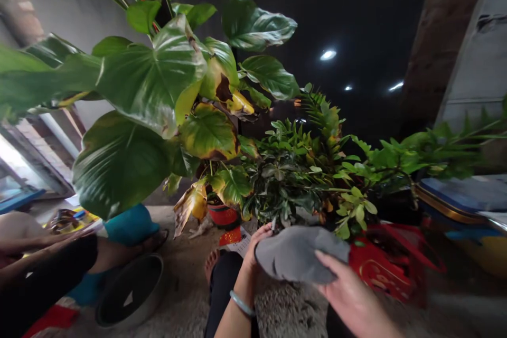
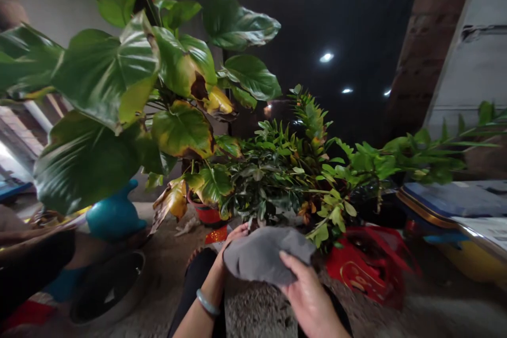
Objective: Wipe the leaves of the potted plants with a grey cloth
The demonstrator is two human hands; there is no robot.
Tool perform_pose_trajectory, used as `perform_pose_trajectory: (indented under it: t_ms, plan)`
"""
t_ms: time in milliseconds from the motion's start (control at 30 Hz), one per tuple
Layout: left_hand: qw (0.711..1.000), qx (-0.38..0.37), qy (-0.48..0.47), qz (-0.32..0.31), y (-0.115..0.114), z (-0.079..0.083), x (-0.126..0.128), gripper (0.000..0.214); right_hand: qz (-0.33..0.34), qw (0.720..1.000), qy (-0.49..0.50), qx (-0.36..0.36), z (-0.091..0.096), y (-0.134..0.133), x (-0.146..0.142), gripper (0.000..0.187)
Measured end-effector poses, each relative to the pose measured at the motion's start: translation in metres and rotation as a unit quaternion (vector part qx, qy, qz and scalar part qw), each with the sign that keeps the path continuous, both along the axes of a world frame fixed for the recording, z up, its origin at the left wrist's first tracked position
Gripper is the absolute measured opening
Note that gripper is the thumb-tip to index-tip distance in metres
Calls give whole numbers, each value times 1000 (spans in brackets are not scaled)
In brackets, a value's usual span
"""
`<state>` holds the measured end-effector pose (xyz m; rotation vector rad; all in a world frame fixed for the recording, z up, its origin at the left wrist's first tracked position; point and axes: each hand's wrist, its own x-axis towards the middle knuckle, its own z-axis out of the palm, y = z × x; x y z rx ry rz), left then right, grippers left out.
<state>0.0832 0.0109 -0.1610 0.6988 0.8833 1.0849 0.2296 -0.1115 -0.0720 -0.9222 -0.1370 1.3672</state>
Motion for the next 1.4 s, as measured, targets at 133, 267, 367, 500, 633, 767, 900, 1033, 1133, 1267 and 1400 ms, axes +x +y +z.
perform_pose_trajectory:
  t_ms: [133, 267, 367, 500, 633, 767, 900, 1033, 1133, 1267, 1400]
  plan:
    - [999, -10, -53, -4, -1, 4, -2, 37, -165, 972, -81, 146, 58, 27, 44, 37]
    - [997, -26, -53, 39, -4, 5, 1, 42, -224, 962, -84, 131, 66, 55, 58, 34]
    - [997, -24, -36, 62, -4, 4, 1, 40, -132, 991, -4, -26, 20, 39, 43, 17]
    - [997, 2, -32, 71, -4, 5, -2, 44, -50, 997, 3, -57, -23, 0, 36, 19]
    - [999, 13, -41, 18, -6, 8, 0, 47, -164, 981, -51, 85, 17, 10, 64, 37]
    - [999, 7, -44, -3, -9, 8, 4, 41, -217, 967, -62, 118, 49, 40, 73, 43]
    - [999, 17, -42, -16, -9, 7, 2, 39, -134, 987, 41, -73, 11, 20, 38, 16]
    - [999, 14, -30, -17, -8, 8, -2, 44, -65, 994, 53, -68, -15, -19, 21, 27]
    - [999, 25, -40, 15, -7, 9, -3, 39, -163, 987, 9, 2, -1, -19, 51, 38]
    - [998, 52, 20, -10, -11, 2, 3, 25, -285, 958, -9, 26, 14, -3, 98, 28]
    - [987, 34, 97, -126, -20, -8, 17, 29, -224, 971, 50, -66, -7, -14, 82, 15]
